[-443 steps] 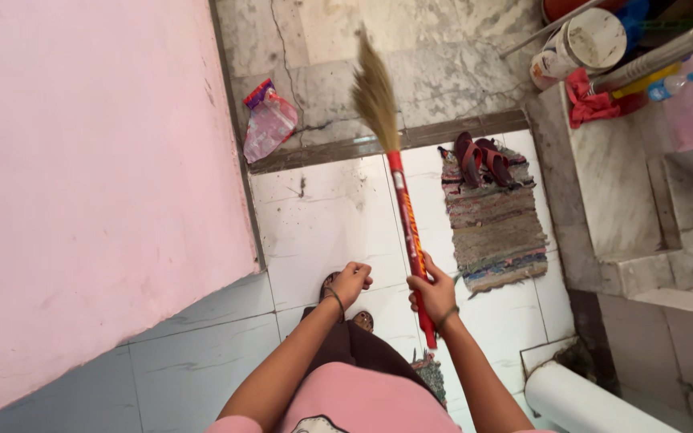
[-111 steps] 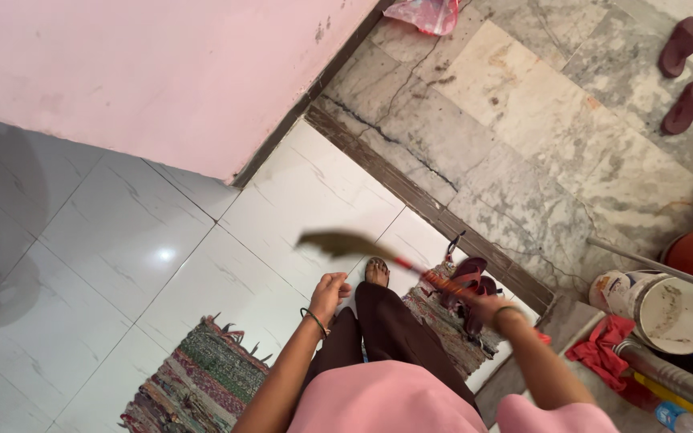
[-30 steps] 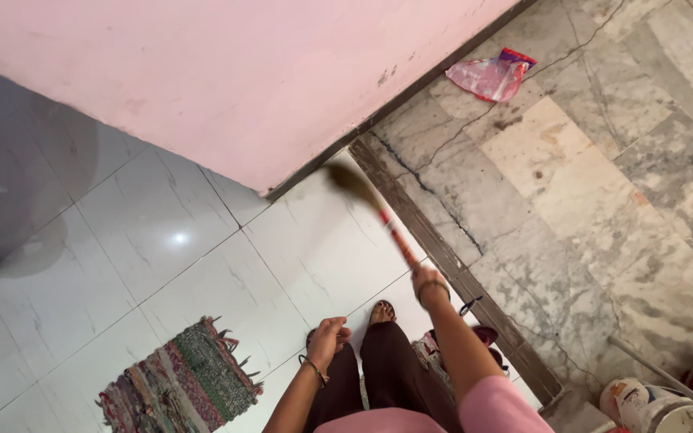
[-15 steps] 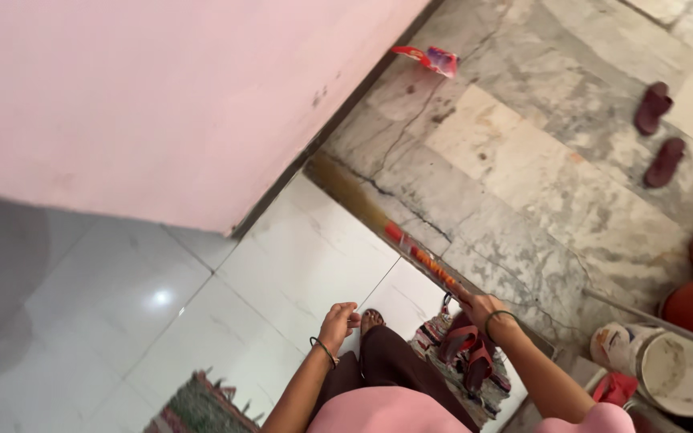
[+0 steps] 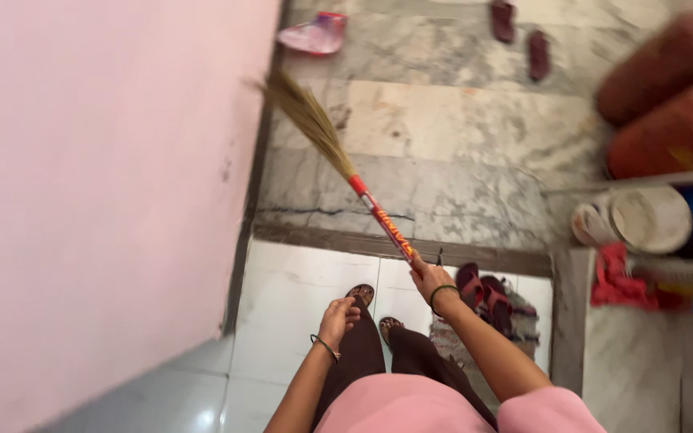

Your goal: The person sweeps a tiled floor and stairs using a broom, moving a mat to clean underneath, and sweeping debris toward a dustpan. The person also briefly handles a mop handle while sweeping.

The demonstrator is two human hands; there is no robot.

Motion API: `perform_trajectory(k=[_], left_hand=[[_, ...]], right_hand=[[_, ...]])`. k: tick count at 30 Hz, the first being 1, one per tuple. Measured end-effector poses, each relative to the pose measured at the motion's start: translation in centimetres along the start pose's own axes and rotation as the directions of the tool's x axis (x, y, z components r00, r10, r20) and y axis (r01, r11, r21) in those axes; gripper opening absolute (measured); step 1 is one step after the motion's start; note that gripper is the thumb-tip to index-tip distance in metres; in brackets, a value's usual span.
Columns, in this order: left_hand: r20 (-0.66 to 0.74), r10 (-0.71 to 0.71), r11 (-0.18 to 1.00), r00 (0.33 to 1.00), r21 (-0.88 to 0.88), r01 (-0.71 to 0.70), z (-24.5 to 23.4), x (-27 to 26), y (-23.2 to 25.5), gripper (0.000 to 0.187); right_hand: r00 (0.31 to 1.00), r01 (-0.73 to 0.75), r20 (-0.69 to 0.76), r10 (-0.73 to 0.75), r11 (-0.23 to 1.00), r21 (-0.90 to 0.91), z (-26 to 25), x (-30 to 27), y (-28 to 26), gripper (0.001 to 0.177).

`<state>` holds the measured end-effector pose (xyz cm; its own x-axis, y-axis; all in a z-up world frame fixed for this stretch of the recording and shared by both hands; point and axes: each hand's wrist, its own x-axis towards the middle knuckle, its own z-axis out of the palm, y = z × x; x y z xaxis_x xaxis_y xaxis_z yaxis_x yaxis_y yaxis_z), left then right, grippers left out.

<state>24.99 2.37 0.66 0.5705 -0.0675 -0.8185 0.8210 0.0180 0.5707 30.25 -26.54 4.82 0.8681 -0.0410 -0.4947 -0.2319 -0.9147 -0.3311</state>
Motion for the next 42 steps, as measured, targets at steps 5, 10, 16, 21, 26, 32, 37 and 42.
perform_trajectory(k=[5, 10, 16, 21, 26, 32, 37, 42], left_hand=[[0.173, 0.016, 0.975, 0.985, 0.215, -0.053, 0.5, 4.8, 6.5, 0.036], [0.373, 0.023, 0.901, 0.928, 0.394, -0.18, 3.6, 8.4, 11.8, 0.037], [0.564, -0.207, 0.768, 0.799, 0.599, -0.224, 12.4, 7.4, 10.2, 0.039], [0.626, -0.394, 0.604, 0.673, 0.728, -0.324, 18.8, 4.3, 4.6, 0.037], [0.656, -0.476, 0.496, 0.586, 0.75, -0.438, 22.1, 1.9, -0.1, 0.038], [0.617, -0.483, 0.464, 0.622, 0.782, -0.416, 24.1, -1.0, -4.7, 0.04], [0.574, -0.427, 0.467, 0.699, 0.802, -0.373, 23.9, -3.0, -6.9, 0.039], [0.526, -0.407, 0.497, 0.747, 0.814, -0.302, 24.4, -4.2, -8.6, 0.038]], right_hand=[[0.966, -0.039, -0.238, 0.097, 0.97, 0.24, -0.4, -5.8, 0.6, 0.036], [0.871, -0.323, -0.19, 0.454, 0.818, 0.476, 3.9, -15.9, 0.2, 0.043], [0.502, -0.662, 0.028, 0.864, 0.363, 0.656, 9.4, -30.1, -2.3, 0.066], [0.152, -0.685, 0.237, 0.96, -0.07, 0.725, 15.7, -38.4, -4.8, 0.053], [-0.122, -0.534, 0.137, 0.983, -0.181, 0.825, 21.2, -41.9, -6.9, 0.043], [-0.153, 0.095, 0.437, 0.886, -0.427, 0.899, 21.1, -44.3, 0.7, 0.037], [0.033, 0.577, 0.453, 0.891, -0.387, 0.719, 19.2, -41.5, 14.8, 0.02], [0.164, 0.417, 0.383, 0.909, -0.416, 0.808, 18.7, -39.2, 23.7, 0.02]])
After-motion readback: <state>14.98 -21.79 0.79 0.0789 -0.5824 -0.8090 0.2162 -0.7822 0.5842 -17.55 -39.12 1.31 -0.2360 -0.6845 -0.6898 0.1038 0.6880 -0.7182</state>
